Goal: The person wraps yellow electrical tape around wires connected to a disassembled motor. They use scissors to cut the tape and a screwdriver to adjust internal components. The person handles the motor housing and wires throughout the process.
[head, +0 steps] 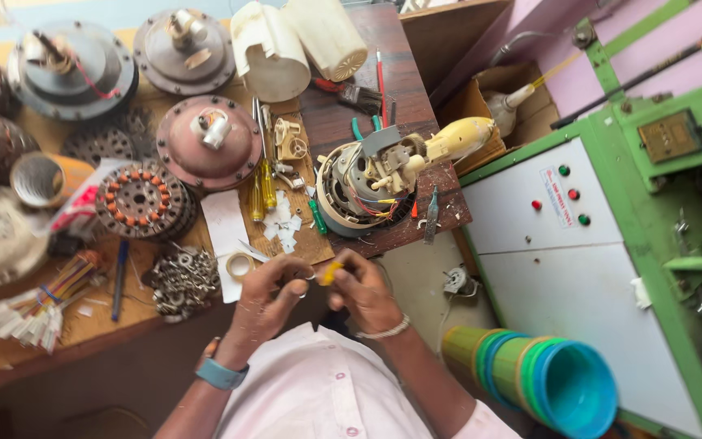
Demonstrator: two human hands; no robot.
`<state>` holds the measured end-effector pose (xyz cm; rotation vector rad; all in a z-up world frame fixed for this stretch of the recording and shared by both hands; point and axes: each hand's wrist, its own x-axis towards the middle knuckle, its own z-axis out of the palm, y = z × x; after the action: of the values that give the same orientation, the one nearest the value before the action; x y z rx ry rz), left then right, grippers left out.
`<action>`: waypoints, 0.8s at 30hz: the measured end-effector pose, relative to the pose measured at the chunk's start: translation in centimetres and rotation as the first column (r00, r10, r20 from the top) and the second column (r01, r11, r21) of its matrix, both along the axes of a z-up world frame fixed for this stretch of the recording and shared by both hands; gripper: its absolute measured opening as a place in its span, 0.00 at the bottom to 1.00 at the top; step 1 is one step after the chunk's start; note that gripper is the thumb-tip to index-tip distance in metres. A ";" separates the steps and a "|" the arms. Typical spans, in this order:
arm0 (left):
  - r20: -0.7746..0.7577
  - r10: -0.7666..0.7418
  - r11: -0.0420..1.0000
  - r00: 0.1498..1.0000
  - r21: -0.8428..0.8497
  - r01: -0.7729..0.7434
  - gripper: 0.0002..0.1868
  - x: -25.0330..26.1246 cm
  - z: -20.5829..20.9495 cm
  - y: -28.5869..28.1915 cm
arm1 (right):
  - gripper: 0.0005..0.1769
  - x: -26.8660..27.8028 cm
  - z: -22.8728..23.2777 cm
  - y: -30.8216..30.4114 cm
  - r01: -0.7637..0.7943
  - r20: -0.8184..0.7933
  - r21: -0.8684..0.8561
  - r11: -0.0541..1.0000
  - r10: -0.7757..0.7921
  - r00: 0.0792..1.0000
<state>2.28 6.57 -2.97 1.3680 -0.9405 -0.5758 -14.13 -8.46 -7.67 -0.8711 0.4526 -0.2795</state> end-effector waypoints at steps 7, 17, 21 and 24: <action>0.618 0.171 0.985 0.767 -0.095 -0.143 0.13 -0.9 2.1 -6.9 | 0.13 -8.6 -5.9 -0.8 0.346 -0.348 0.151 0.926 -0.277 0.896; 0.684 0.225 0.969 0.694 -0.229 -0.088 0.11 0.4 2.7 -11.7 | 0.11 -15.5 -8.7 -1.1 0.627 -0.350 0.076 0.775 -0.568 0.745; 0.732 0.049 0.991 0.679 -0.118 0.055 0.12 1.9 4.0 -11.3 | 0.10 -16.4 -8.5 -1.4 0.658 -0.349 0.057 0.751 -0.603 0.718; 0.772 -0.029 0.992 0.635 -0.055 0.112 0.16 2.8 5.0 -11.4 | 0.10 -16.6 -7.9 -1.8 0.659 -0.354 0.049 0.750 -0.604 0.714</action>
<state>5.10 -4.88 2.01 1.5071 -1.7025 0.0563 -30.73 -10.26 -15.54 -0.5584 1.0750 -0.7338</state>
